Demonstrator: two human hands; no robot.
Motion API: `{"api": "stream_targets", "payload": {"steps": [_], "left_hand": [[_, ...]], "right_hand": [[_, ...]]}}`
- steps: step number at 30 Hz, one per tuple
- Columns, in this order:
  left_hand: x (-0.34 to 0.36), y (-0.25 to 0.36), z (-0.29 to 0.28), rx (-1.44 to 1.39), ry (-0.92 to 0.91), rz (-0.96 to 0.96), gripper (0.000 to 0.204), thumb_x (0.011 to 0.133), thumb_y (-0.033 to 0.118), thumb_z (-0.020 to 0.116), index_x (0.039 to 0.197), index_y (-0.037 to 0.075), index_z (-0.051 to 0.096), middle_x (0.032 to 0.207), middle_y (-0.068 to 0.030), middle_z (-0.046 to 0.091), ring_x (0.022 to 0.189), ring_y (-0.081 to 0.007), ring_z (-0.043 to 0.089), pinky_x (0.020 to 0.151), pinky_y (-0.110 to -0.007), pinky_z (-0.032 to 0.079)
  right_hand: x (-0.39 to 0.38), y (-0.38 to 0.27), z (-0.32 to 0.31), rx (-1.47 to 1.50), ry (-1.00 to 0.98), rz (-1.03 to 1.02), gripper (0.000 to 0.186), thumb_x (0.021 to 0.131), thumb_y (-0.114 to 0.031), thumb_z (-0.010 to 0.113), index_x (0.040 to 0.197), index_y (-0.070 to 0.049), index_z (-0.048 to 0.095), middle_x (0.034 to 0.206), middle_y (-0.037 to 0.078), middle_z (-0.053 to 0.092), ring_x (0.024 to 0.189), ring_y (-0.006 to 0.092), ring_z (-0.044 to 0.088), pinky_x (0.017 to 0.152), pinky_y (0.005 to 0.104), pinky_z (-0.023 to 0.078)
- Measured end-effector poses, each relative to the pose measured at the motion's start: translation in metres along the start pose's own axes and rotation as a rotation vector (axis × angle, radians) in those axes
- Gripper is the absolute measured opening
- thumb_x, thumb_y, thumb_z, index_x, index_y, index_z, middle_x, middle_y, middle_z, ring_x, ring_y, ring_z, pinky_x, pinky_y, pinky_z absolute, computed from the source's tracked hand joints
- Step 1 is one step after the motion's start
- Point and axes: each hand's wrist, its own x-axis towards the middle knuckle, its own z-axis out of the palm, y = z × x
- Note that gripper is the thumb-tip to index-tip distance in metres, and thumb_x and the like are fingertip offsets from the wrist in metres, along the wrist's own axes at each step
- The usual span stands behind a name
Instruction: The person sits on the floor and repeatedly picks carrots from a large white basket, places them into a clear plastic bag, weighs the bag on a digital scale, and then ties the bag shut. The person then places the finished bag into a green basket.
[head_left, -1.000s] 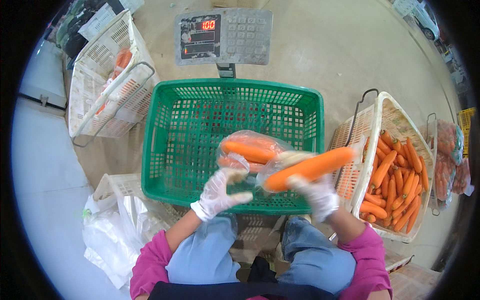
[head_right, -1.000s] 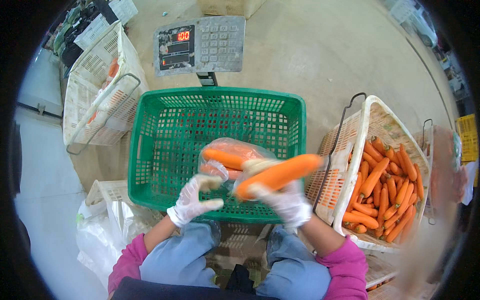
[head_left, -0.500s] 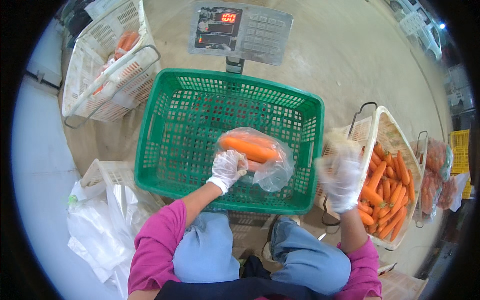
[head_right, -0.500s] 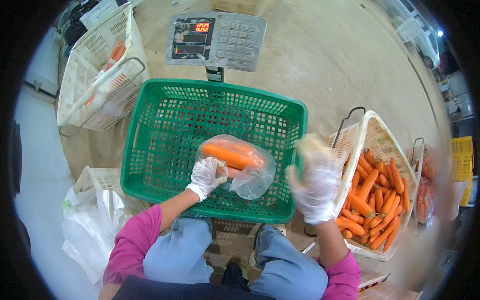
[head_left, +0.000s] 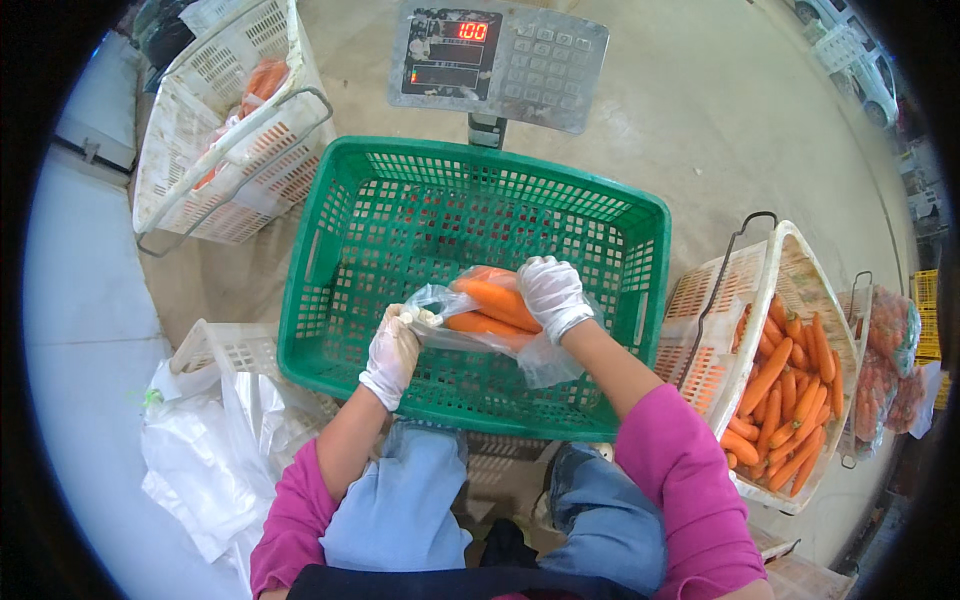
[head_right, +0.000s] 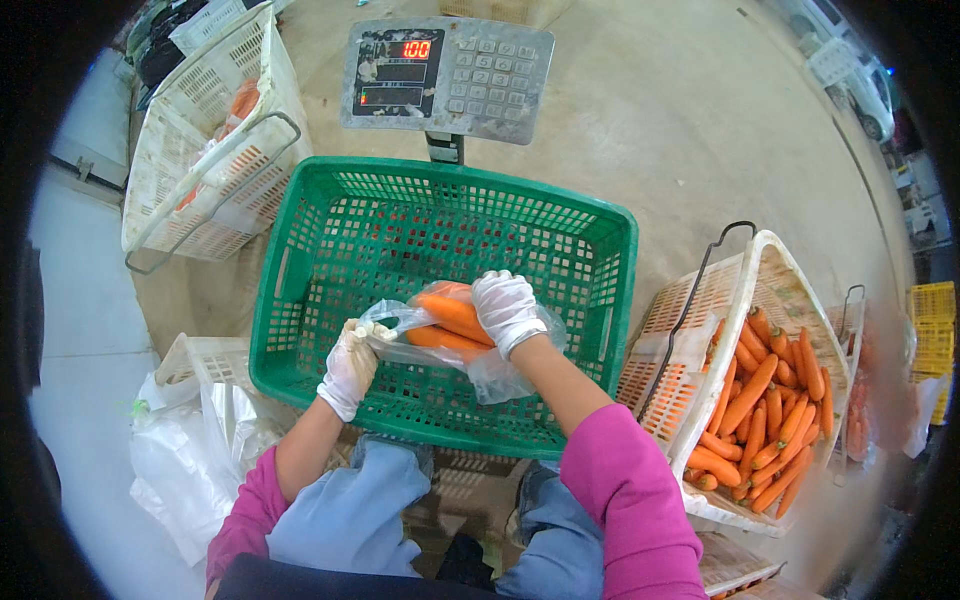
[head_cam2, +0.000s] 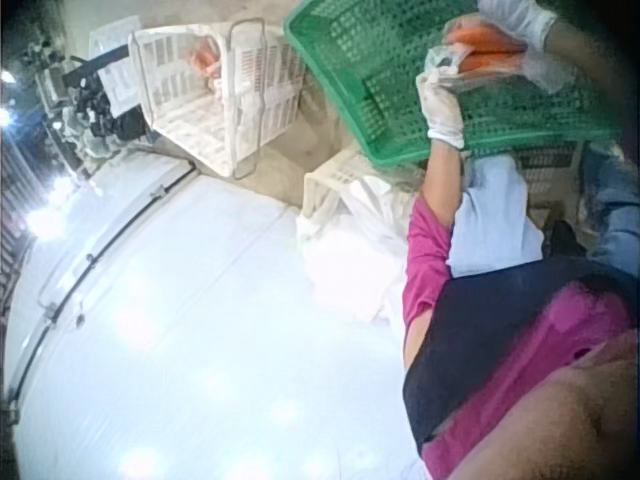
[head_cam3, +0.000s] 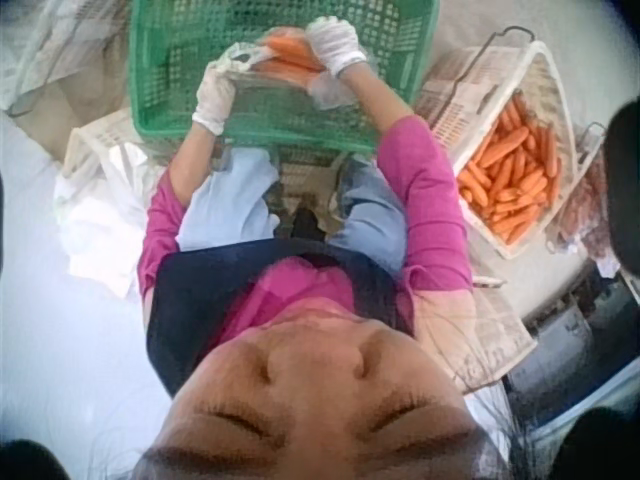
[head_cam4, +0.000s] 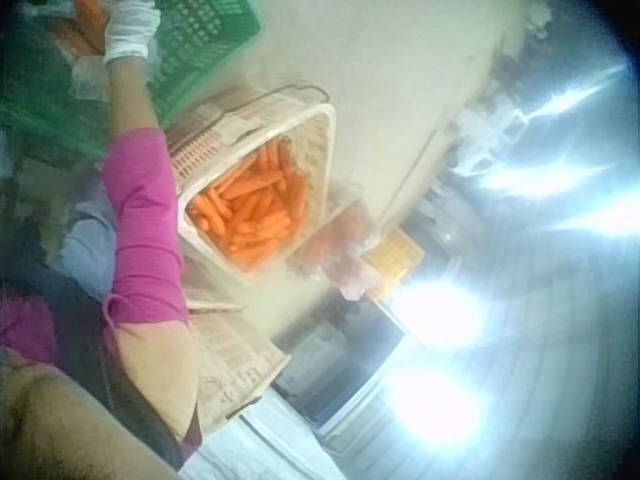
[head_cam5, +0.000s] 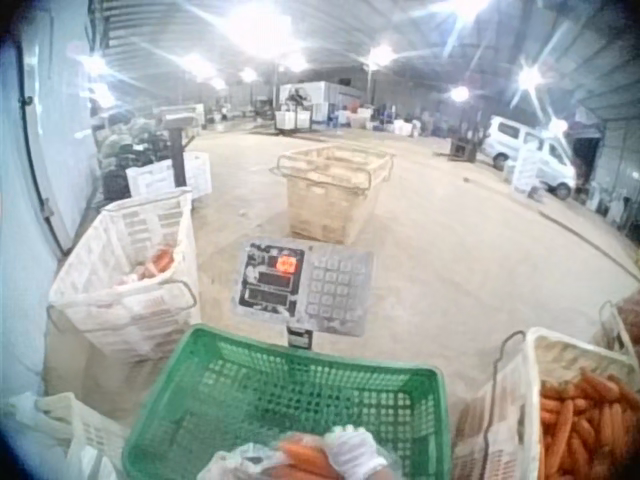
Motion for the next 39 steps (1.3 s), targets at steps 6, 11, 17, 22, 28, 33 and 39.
{"api": "stream_targets", "payload": {"steps": [6,11,17,22,28,33,39], "left_hand": [[-0.008,0.017,0.004,0.392,-0.109,-0.029,0.014,0.075,0.008,0.043,0.088,0.006,0.046,0.079,-0.0027,0.05,0.079,-0.0135,0.051,0.076,-0.026,0.042],[-0.011,0.039,0.027,0.246,-0.087,-0.094,0.035,0.067,0.007,0.058,0.101,0.003,0.051,0.073,0.0027,0.046,0.067,-0.0073,0.046,0.066,-0.02,0.04],[-0.008,0.063,0.051,0.702,-0.292,-0.135,0.055,0.067,0.01,0.067,0.12,0.004,0.051,0.065,0.0012,0.055,0.061,-0.0106,0.056,0.061,-0.021,0.045],[-0.002,0.069,0.033,1.772,0.175,0.197,0.024,0.077,0.012,0.061,0.102,0.013,0.062,0.072,-0.013,0.064,0.068,-0.0238,0.064,0.062,-0.031,0.047],[-0.011,0.073,0.063,1.437,-0.023,0.685,0.007,0.074,0.003,0.063,0.079,0.005,0.061,0.073,-0.0068,0.059,0.071,-0.0203,0.059,0.064,-0.03,0.045],[-0.012,0.076,0.068,1.314,-0.15,0.676,0.026,0.063,0.009,0.071,0.084,0.007,0.056,0.094,-0.0094,0.055,0.093,-0.0241,0.053,0.081,-0.035,0.042],[-0.017,0.09,0.045,1.087,-0.243,0.57,0.122,0.052,0.062,0.076,0.142,0.002,0.019,0.144,-0.0155,0.026,0.133,-0.0286,0.026,0.11,-0.041,0.021]], "right_hand": [[0.022,0.006,-0.023,1.0,0.197,0.353,0.023,0.089,-0.025,0.05,0.084,-0.004,0.059,0.077,0.014,0.063,0.075,0.0303,0.062,0.069,0.0392,0.048],[0.009,-0.004,-0.038,1.082,0.066,0.022,0.015,0.088,-0.014,0.053,0.09,0.0,0.06,0.084,0.011,0.064,0.079,0.0156,0.06,0.075,0.0296,0.049],[-0.047,-0.023,-0.059,0.401,-0.261,-0.475,0.03,0.083,-0.041,0.056,0.097,-0.016,0.064,0.09,0.011,0.064,0.089,0.0283,0.061,0.08,0.0372,0.046],[-0.062,-0.009,-0.09,-0.214,-0.606,-0.416,0.037,0.078,-0.052,0.055,0.092,-0.02,0.069,0.084,0.003,0.067,0.092,0.0231,0.062,0.093,0.0401,0.039],[-0.091,0.039,-0.131,0.04,0.014,-0.453,0.042,0.081,-0.046,0.054,0.062,-0.01,0.065,0.05,0.006,0.053,0.064,0.0236,0.059,0.101,0.0438,0.033],[-0.1,0.053,-0.138,0.232,0.145,-0.448,0.029,0.078,-0.039,0.063,0.07,-0.011,0.065,0.065,0.005,0.06,0.072,0.0234,0.059,0.1,0.0429,0.035],[-0.127,0.076,-0.134,0.603,0.399,-0.25,0.055,0.071,-0.04,0.07,0.114,-0.008,0.055,0.118,0.011,0.057,0.113,0.0274,0.051,0.099,0.0427,0.036]]}}
